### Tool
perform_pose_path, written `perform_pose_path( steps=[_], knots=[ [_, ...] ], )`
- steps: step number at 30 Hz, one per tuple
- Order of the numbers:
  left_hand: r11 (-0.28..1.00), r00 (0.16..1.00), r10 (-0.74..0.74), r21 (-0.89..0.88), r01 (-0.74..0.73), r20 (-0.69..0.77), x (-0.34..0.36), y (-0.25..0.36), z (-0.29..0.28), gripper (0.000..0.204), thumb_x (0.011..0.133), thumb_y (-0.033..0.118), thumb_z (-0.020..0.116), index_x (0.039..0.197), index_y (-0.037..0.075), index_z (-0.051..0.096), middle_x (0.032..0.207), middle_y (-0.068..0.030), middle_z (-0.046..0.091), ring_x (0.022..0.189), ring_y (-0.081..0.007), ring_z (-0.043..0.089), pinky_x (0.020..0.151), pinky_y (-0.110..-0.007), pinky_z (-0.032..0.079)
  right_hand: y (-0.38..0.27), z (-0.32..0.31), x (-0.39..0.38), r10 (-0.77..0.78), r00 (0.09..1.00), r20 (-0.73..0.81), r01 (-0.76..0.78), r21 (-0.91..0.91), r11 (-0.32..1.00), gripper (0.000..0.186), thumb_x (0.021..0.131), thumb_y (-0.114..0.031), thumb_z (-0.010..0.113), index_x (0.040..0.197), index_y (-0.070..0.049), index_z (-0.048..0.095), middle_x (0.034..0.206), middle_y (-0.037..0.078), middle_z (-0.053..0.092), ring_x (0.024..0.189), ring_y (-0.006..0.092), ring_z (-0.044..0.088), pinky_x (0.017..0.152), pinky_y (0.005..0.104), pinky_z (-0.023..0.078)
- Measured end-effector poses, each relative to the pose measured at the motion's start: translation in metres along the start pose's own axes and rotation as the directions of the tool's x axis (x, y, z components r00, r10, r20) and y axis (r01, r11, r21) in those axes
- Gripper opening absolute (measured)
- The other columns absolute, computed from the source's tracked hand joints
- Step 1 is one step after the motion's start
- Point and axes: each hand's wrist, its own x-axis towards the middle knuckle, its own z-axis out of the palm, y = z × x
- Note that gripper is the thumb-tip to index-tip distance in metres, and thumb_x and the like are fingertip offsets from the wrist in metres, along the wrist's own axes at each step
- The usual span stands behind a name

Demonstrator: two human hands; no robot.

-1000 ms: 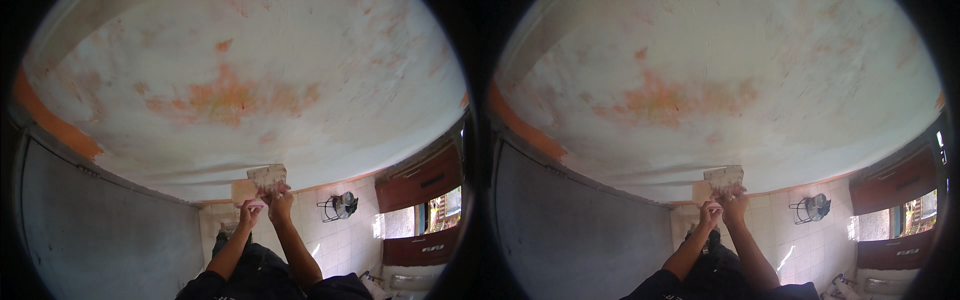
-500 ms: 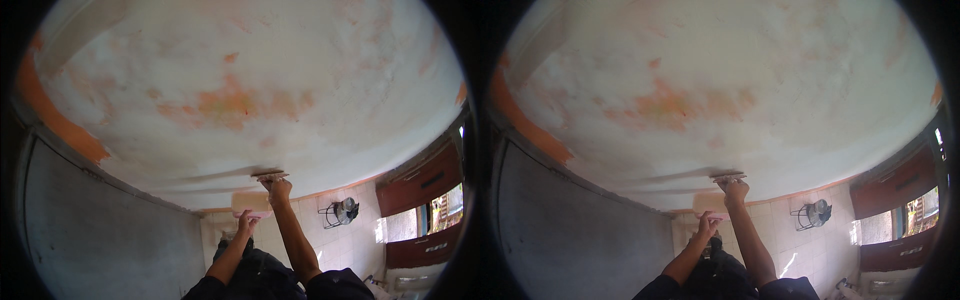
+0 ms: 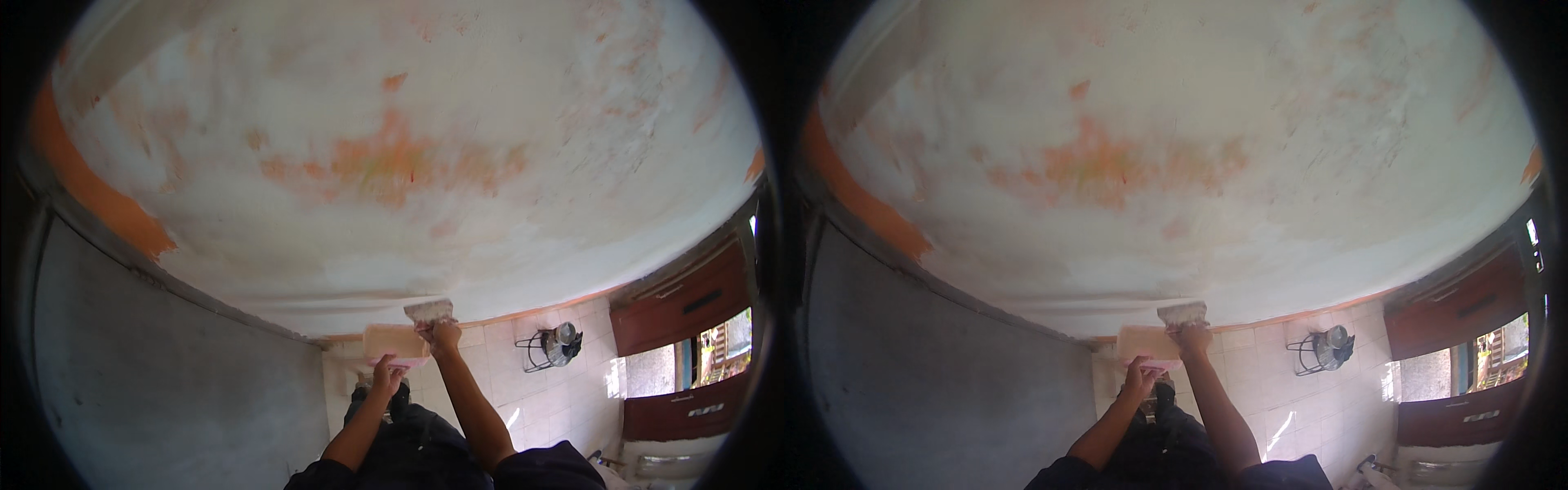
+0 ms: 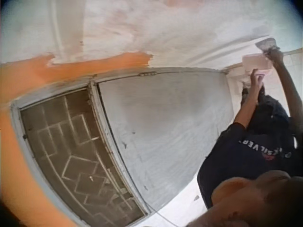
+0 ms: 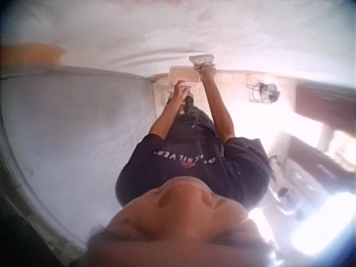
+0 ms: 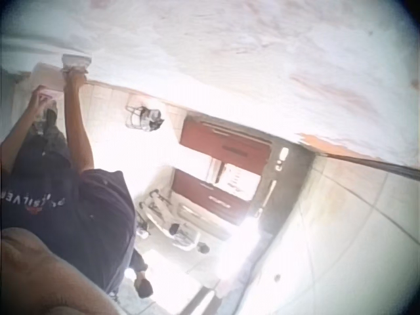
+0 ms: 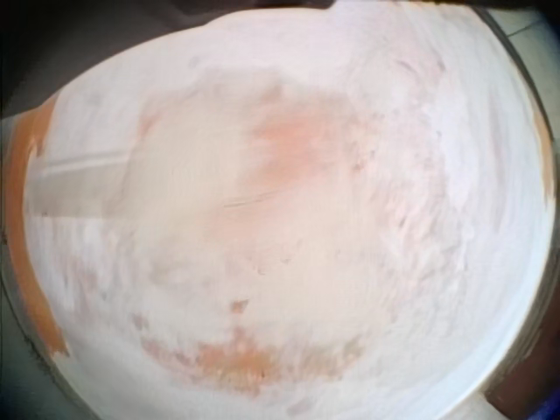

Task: The person applies plaster to an orange and white wall using a spreader, repeatedly scooping plaster from a pink tray and smoothing it onto the surface.

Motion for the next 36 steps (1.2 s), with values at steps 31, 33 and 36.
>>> perform_pose_path(
  steps=[31, 33, 36],
  knots=[
    [0.96, 0.96, 0.279, 0.007, -0.279, 0.036, -0.138, 0.101, -0.021, 0.041, 0.079, 0.017, 0.053, 0.118, 0.005, 0.043, 0.116, -0.0133, 0.047, 0.11, -0.0373, 0.047, 0.092, -0.054, 0.043, -0.176, 0.058, -0.108, -0.225, 0.962, 0.156, 0.176, 0.277, 0.945, 0.018, 0.085, -0.006, 0.048, 0.09, 0.011, 0.051, 0.078, 0.02, 0.061, 0.075, 0.0294, 0.063, 0.072, 0.04, 0.055],
    [0.964, 0.963, 0.265, -0.012, -0.264, 0.05, -0.141, 0.099, -0.018, 0.042, 0.079, 0.016, 0.053, 0.118, 0.005, 0.043, 0.116, -0.0135, 0.048, 0.11, -0.0375, 0.048, 0.091, -0.054, 0.043, -0.176, 0.051, -0.131, -0.145, 0.986, 0.081, 0.115, 0.298, 0.947, 0.019, 0.084, -0.006, 0.049, 0.092, 0.011, 0.049, 0.077, 0.019, 0.061, 0.073, 0.0288, 0.063, 0.071, 0.0406, 0.055],
    [0.968, 0.964, 0.251, -0.008, -0.251, 0.084, -0.148, 0.1, -0.009, 0.041, 0.079, 0.015, 0.052, 0.118, 0.005, 0.044, 0.116, -0.0138, 0.049, 0.109, -0.0374, 0.05, 0.091, -0.055, 0.042, -0.139, 0.03, -0.132, -0.064, 0.997, 0.038, 0.05, 0.291, 0.955, 0.019, 0.086, -0.008, 0.048, 0.095, 0.009, 0.046, 0.078, 0.019, 0.06, 0.068, 0.0289, 0.063, 0.065, 0.0428, 0.057]
  ],
)
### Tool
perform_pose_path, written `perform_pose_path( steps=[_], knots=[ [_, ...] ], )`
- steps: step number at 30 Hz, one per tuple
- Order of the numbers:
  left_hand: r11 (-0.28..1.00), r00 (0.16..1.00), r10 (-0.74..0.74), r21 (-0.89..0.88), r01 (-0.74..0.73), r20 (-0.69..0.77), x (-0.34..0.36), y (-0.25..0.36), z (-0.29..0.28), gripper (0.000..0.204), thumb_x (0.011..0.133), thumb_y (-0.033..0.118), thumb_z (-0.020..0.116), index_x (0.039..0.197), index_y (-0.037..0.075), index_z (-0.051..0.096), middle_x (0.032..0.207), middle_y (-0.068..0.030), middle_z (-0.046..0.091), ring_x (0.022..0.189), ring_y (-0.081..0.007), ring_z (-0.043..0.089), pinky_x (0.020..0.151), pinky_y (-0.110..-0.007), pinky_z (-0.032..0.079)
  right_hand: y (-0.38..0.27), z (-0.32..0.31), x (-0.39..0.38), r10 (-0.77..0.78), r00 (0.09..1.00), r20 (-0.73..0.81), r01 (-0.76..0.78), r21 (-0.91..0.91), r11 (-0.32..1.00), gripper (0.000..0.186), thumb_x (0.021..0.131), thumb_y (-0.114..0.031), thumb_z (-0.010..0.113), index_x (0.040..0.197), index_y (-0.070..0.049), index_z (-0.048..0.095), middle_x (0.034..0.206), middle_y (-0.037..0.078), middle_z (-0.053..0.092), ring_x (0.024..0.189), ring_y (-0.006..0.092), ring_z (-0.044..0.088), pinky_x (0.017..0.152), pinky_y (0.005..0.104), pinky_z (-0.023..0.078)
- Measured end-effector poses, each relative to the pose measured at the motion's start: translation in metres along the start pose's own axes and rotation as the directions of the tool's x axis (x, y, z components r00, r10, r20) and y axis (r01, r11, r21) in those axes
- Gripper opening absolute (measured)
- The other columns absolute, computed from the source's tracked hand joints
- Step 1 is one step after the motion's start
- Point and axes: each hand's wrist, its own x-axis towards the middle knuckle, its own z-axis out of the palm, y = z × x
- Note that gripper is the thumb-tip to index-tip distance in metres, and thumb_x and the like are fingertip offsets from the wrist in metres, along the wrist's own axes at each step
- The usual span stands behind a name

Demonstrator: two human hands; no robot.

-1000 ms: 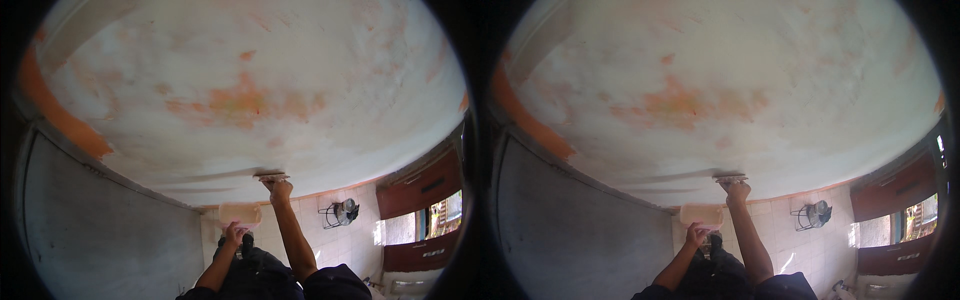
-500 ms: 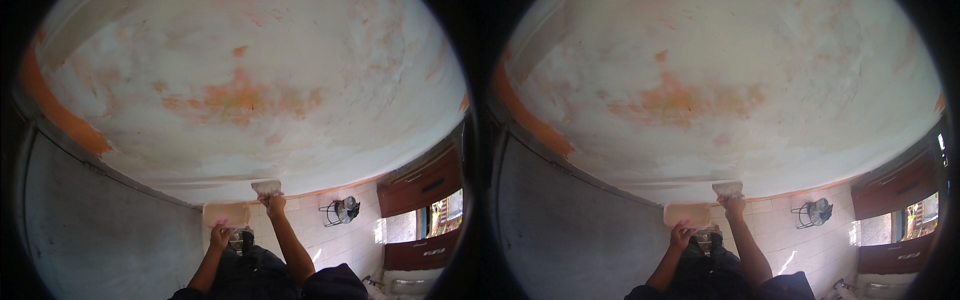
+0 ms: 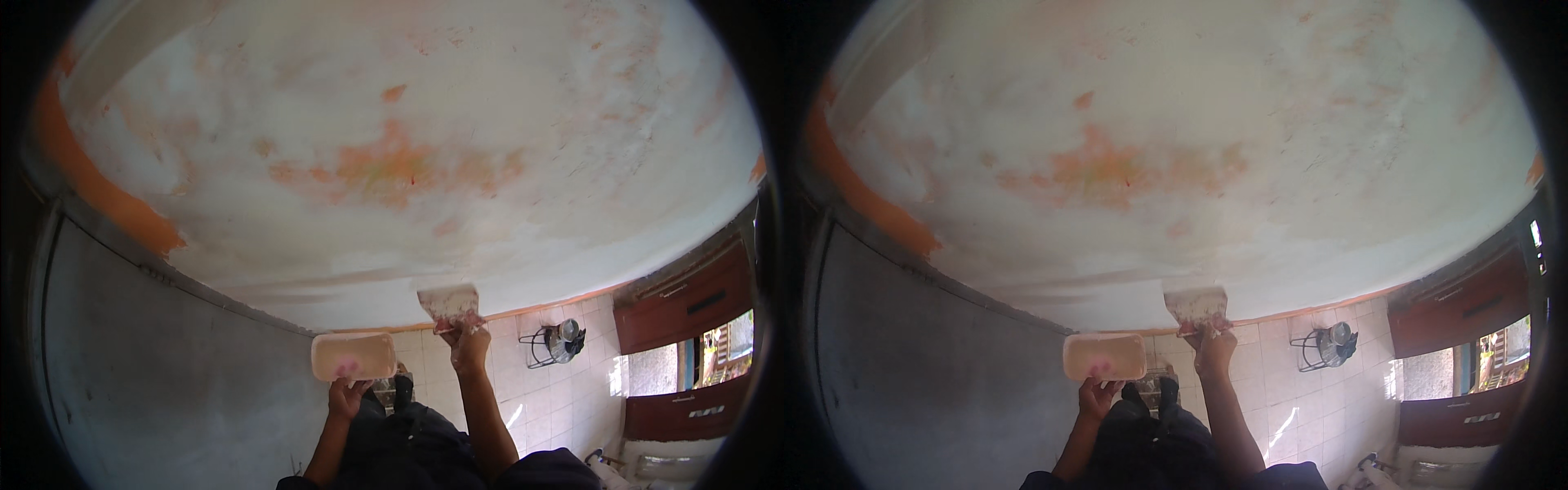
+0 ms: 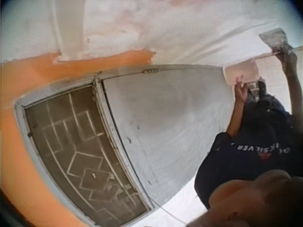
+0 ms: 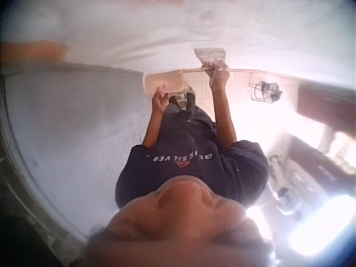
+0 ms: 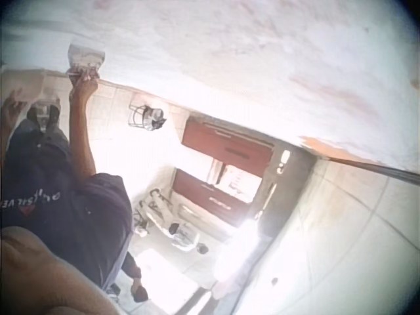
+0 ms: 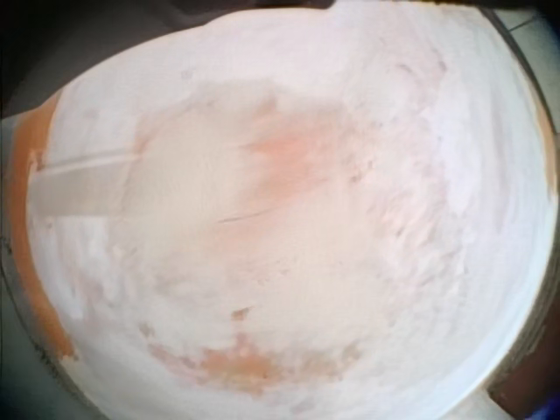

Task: The person applies plaster to an orange and white wall using a spreader, repeatedly scooping plaster from a pink tray and smoothing it onto the surface.

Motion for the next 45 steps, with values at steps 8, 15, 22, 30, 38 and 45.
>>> perform_pose_path(
  steps=[8, 15, 22, 30, 38, 45],
  knots=[
    [1.0, 0.997, -0.019, -0.002, 0.02, 0.073, -0.015, 0.008, 0.003, 0.043, 0.076, 0.005, 0.054, 0.118, 0.002, 0.043, 0.113, -0.0155, 0.052, 0.105, -0.0352, 0.053, 0.093, -0.055, 0.042, 0.084, -0.022, 0.094, 0.171, 0.977, -0.128, -0.16, 0.095, 0.983, 0.021, 0.078, 0.008, 0.043, 0.097, 0.017, 0.04, 0.096, 0.027, 0.054, 0.07, 0.0326, 0.063, 0.067, 0.0411, 0.059],
    [0.999, 0.999, 0.04, -0.024, -0.039, 0.033, -0.03, 0.012, 0.002, 0.049, 0.074, 0.005, 0.055, 0.121, 0.004, 0.041, 0.115, -0.0148, 0.051, 0.106, -0.0339, 0.053, 0.092, -0.054, 0.043, 0.04, 0.019, 0.067, 0.033, 0.995, 0.089, -0.052, 0.217, 0.975, 0.028, 0.092, -0.013, 0.038, 0.093, 0.015, 0.044, 0.081, 0.023, 0.06, 0.074, 0.0333, 0.063, 0.072, 0.0411, 0.056],
    [0.999, 0.999, 0.028, -0.023, -0.027, 0.018, -0.034, 0.007, -0.006, 0.049, 0.075, 0.008, 0.056, 0.122, 0.005, 0.042, 0.114, -0.0141, 0.052, 0.106, -0.0334, 0.053, 0.094, -0.054, 0.041, 0.009, -0.008, 0.014, 0.054, 0.999, -0.005, -0.054, 0.037, 0.998, 0.029, 0.092, -0.016, 0.042, 0.099, 0.012, 0.044, 0.083, 0.022, 0.059, 0.074, 0.0311, 0.063, 0.072, 0.0413, 0.056],
    [0.998, 0.998, 0.029, -0.052, -0.026, 0.047, -0.03, 0.002, -0.003, 0.049, 0.076, 0.008, 0.054, 0.123, 0.007, 0.042, 0.116, -0.0141, 0.052, 0.108, -0.0344, 0.052, 0.093, -0.056, 0.041, 0.073, -0.055, 0.1, 0.179, 0.983, -0.043, -0.178, 0.037, 0.983, 0.019, 0.09, -0.004, 0.038, 0.095, 0.014, 0.043, 0.084, 0.024, 0.058, 0.068, 0.0327, 0.063, 0.071, 0.042, 0.057],
    [0.994, 0.995, 0.091, -0.072, -0.087, 0.051, -0.036, 0.005, 0.0, 0.051, 0.075, 0.006, 0.054, 0.124, 0.007, 0.041, 0.119, -0.0145, 0.05, 0.109, -0.0346, 0.051, 0.092, -0.054, 0.043, -0.069, 0.06, 0.022, -0.084, 0.974, 0.209, 0.074, 0.053, 0.996, 0.013, 0.084, -0.001, 0.05, 0.082, 0.012, 0.052, 0.08, 0.018, 0.06, 0.074, 0.029, 0.063, 0.075, 0.038, 0.056],
    [0.986, 0.989, 0.14, -0.097, -0.134, 0.053, -0.04, 0.004, -0.001, 0.053, 0.076, 0.008, 0.055, 0.126, 0.007, 0.039, 0.12, -0.0156, 0.049, 0.11, -0.0354, 0.051, 0.094, -0.055, 0.041, -0.001, -0.015, 0.004, 0.033, 0.998, 0.048, -0.03, -0.061, 0.998, 0.019, 0.083, -0.002, 0.051, 0.099, 0.006, 0.044, 0.083, 0.018, 0.059, 0.073, 0.0276, 0.064, 0.064, 0.0412, 0.058]
  ],
)
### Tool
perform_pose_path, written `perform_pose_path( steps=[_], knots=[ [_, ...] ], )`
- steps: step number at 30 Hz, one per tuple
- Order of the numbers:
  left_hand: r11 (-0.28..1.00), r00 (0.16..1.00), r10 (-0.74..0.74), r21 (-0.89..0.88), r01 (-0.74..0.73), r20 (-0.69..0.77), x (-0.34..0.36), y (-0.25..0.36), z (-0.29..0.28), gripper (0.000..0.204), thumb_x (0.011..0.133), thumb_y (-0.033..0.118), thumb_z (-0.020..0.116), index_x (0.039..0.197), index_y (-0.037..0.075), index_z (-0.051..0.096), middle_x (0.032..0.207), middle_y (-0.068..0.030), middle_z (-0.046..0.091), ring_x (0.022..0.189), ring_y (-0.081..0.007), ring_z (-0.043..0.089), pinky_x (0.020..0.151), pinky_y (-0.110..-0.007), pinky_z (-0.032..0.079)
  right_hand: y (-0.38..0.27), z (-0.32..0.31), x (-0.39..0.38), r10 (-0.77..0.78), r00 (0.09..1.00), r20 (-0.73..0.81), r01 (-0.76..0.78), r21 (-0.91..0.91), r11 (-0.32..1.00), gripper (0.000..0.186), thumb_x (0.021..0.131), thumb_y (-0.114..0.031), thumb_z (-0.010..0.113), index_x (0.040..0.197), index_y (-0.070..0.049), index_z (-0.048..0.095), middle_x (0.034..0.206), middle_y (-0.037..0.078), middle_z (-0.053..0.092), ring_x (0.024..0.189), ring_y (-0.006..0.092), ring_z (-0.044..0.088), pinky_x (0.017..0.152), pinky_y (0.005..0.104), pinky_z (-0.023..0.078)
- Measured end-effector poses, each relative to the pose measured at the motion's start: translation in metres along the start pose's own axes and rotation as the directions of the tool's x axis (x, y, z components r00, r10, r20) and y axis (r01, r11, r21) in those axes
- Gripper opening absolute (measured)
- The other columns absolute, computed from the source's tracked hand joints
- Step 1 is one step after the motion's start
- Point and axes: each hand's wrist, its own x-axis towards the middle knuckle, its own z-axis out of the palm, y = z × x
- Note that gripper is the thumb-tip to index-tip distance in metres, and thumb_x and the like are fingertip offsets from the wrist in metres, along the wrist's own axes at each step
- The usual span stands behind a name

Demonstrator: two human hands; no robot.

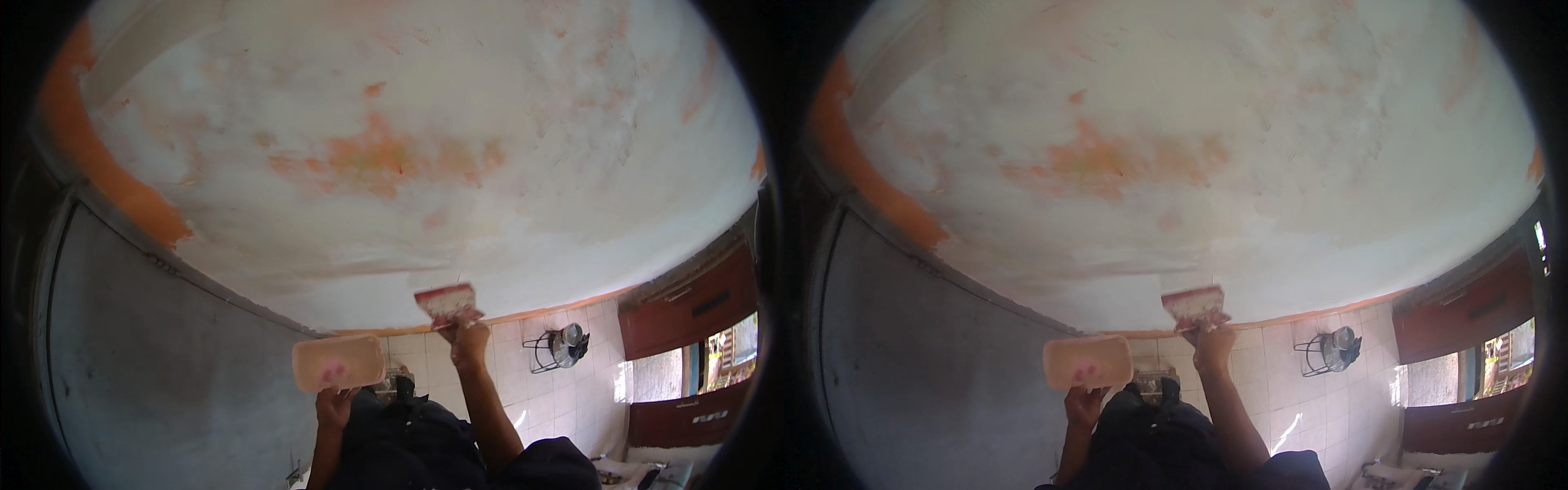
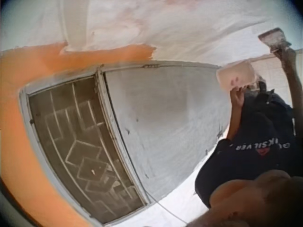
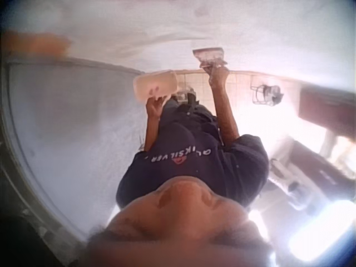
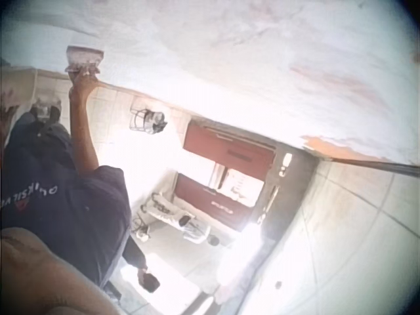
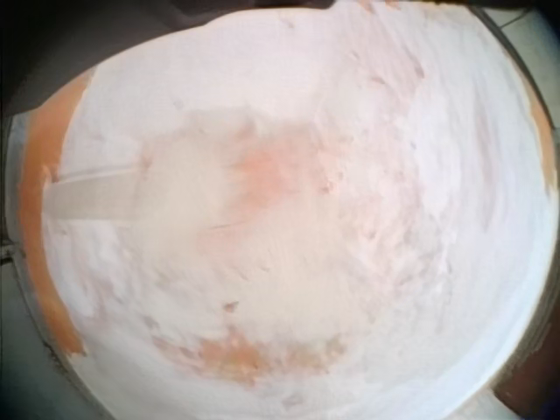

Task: The person applies plaster to an orange and white wall using a spreader, repeatedly scooping plaster from a pink tray and smoothing it onto the surface.

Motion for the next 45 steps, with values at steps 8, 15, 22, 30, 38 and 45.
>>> perform_pose_path(
  steps=[8, 15, 22, 30, 38, 45],
  knots=[
    [0.993, 0.994, 0.043, 0.102, -0.054, 0.105, -0.012, 0.003, -0.002, 0.049, 0.083, 0.02, 0.053, 0.127, 0.006, 0.039, 0.125, -0.0145, 0.046, 0.115, -0.0354, 0.046, 0.094, -0.056, 0.04, 0.098, -0.027, 0.14, 0.129, 0.962, -0.243, -0.084, 0.187, 0.979, 0.011, 0.084, 0.004, 0.042, 0.086, 0.014, 0.042, 0.078, 0.022, 0.058, 0.063, 0.0305, 0.062, 0.063, 0.0402, 0.058],
    [0.993, 0.993, 0.077, 0.078, -0.085, 0.091, -0.017, 0.009, -0.001, 0.047, 0.081, 0.018, 0.056, 0.124, 0.006, 0.042, 0.123, -0.0137, 0.047, 0.114, -0.0345, 0.046, 0.094, -0.055, 0.04, 0.03, 0.02, 0.066, -0.089, 0.996, 0.014, 0.084, 0.231, 0.969, 0.018, 0.089, -0.002, 0.042, 0.081, 0.013, 0.048, 0.077, 0.023, 0.06, 0.069, 0.0315, 0.064, 0.068, 0.0405, 0.057],
    [0.996, 0.998, 0.04, 0.083, -0.043, 0.038, -0.01, 0.007, 0.003, 0.048, 0.08, 0.018, 0.057, 0.124, 0.006, 0.042, 0.123, -0.0138, 0.046, 0.114, -0.0351, 0.046, 0.093, -0.054, 0.042, -0.003, 0.009, 0.009, -0.053, 0.997, 0.058, 0.055, -0.034, 0.998, 0.014, 0.089, -0.001, 0.042, 0.093, 0.012, 0.043, 0.077, 0.021, 0.06, 0.071, 0.0313, 0.064, 0.069, 0.0423, 0.057],
    [0.995, 0.996, 0.052, 0.082, -0.058, 0.079, -0.009, 0.01, 0.007, 0.051, 0.081, 0.02, 0.056, 0.127, 0.004, 0.038, 0.125, -0.0155, 0.045, 0.116, -0.0357, 0.045, 0.094, -0.056, 0.041, 0.055, -0.007, 0.067, 0.169, 0.978, -0.119, -0.161, 0.073, 0.984, 0.016, 0.089, 0.0, 0.04, 0.091, 0.015, 0.04, 0.082, 0.023, 0.058, 0.072, 0.0322, 0.063, 0.07, 0.0447, 0.057],
    [0.99, 0.992, 0.123, 0.059, -0.124, 0.017, -0.015, 0.011, 0.005, 0.049, 0.08, 0.017, 0.056, 0.125, 0.004, 0.041, 0.122, -0.0157, 0.047, 0.114, -0.0375, 0.046, 0.093, -0.056, 0.041, -0.065, 0.07, 0.007, -0.228, 0.955, 0.188, 0.23, 0.01, 0.973, 0.017, 0.084, -0.003, 0.049, 0.082, 0.013, 0.052, 0.086, 0.02, 0.059, 0.077, 0.0304, 0.064, 0.074, 0.0422, 0.056],
    [0.991, 0.991, 0.129, 0.018, -0.129, 0.021, -0.013, 0.012, 0.005, 0.051, 0.077, 0.017, 0.059, 0.124, 0.004, 0.042, 0.123, -0.0151, 0.046, 0.114, -0.0381, 0.046, 0.092, -0.055, 0.042, -0.004, 0.0, -0.018, -0.044, 0.999, 0.004, 0.045, -0.075, 0.996, 0.015, 0.085, 0.0, 0.05, 0.08, 0.014, 0.054, 0.083, 0.021, 0.06, 0.075, 0.0252, 0.064, 0.066, 0.0329, 0.058]
  ],
)
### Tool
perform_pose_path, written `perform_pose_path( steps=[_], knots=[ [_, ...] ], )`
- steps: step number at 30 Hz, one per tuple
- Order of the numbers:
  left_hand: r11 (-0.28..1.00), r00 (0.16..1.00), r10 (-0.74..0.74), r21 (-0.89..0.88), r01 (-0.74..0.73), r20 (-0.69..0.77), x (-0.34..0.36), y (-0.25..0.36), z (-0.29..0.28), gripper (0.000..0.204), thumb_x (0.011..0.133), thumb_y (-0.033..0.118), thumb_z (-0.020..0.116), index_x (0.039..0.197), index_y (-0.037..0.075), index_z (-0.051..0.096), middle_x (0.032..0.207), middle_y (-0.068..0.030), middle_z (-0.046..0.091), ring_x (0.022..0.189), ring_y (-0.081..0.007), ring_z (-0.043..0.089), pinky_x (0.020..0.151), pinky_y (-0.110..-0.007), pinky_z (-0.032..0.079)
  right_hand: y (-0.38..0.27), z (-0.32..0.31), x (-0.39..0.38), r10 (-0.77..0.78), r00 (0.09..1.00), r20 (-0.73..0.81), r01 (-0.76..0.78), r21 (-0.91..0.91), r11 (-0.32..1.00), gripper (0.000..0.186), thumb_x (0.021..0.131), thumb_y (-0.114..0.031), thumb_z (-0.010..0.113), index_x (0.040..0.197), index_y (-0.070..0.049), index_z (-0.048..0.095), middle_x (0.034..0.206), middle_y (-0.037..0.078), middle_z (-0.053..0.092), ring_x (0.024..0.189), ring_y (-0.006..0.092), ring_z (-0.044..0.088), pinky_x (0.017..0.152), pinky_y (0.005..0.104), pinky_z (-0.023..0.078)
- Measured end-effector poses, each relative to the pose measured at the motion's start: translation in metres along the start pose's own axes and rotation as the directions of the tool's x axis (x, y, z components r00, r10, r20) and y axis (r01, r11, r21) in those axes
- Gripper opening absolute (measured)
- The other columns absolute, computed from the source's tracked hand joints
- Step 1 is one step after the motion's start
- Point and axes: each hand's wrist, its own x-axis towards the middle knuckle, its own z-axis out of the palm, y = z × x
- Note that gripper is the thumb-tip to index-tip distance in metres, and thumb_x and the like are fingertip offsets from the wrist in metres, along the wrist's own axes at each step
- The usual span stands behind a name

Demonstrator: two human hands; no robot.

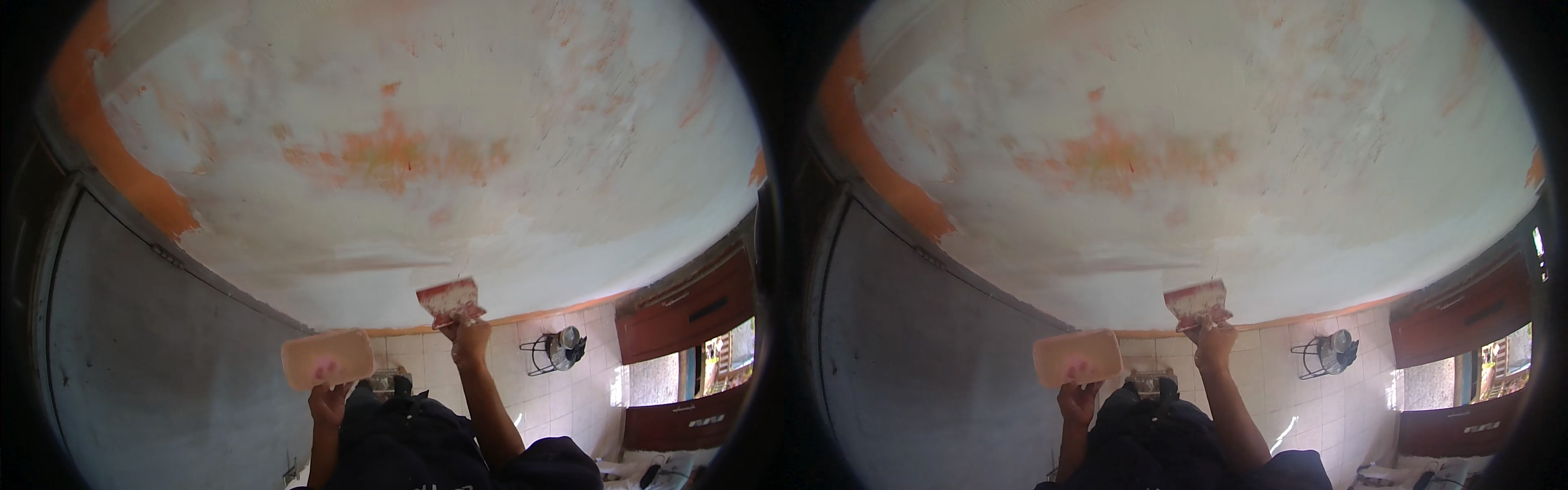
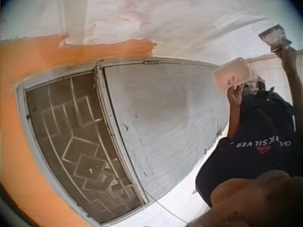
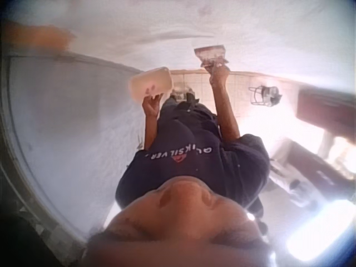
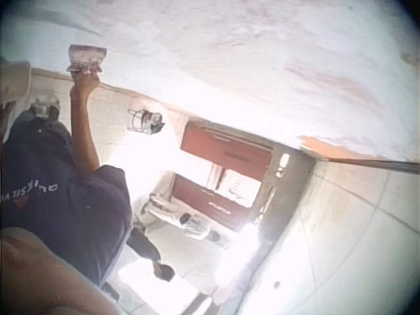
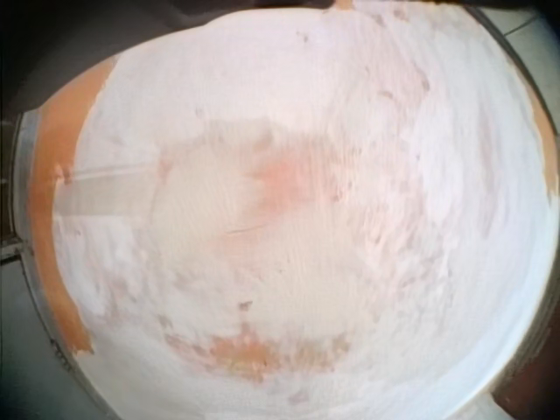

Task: The person applies plaster to an orange and white wall using a spreader, repeatedly scooping plaster from a pink tray and smoothing it onto the surface.

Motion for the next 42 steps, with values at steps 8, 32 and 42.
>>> perform_pose_path(
  steps=[8, 32, 42],
  knots=[
    [1.0, 1.0, -0.012, 0.003, 0.012, 0.028, -0.008, 0.001, 0.001, 0.05, 0.081, 0.019, 0.056, 0.126, 0.005, 0.04, 0.125, -0.0146, 0.045, 0.114, -0.0377, 0.045, 0.092, -0.055, 0.042, 0.061, -0.01, 0.117, 0.177, 0.97, -0.168, -0.167, 0.071, 0.983, 0.018, 0.08, 0.009, 0.042, 0.096, 0.014, 0.036, 0.082, 0.023, 0.056, 0.067, 0.0318, 0.063, 0.062, 0.0434, 0.059],
    [0.999, 0.999, 0.046, -0.014, -0.047, -0.021, -0.019, 0.003, -0.002, 0.05, 0.078, 0.017, 0.056, 0.124, 0.005, 0.042, 0.123, -0.0147, 0.046, 0.114, -0.0381, 0.045, 0.091, -0.056, 0.043, 0.05, 0.041, 0.126, -0.016, 0.998, -0.066, 0.023, 0.115, 0.993, 0.013, 0.083, 0.006, 0.043, 0.079, 0.017, 0.048, 0.079, 0.023, 0.059, 0.074, 0.033, 0.063, 0.071, 0.0384, 0.059],
    [0.995, 0.995, 0.094, -0.019, -0.095, -0.032, -0.029, 0.011, 0.004, 0.046, 0.084, 0.022, 0.053, 0.125, 0.005, 0.041, 0.123, -0.0147, 0.047, 0.114, -0.0348, 0.047, 0.091, -0.055, 0.043, -0.029, 0.016, -0.011, -0.04, 0.999, -0.004, 0.04, 0.141, 0.989, 0.015, 0.083, 0.001, 0.045, 0.091, 0.014, 0.047, 0.076, 0.02, 0.06, 0.073, 0.0279, 0.064, 0.067, 0.038, 0.058]
  ],
)
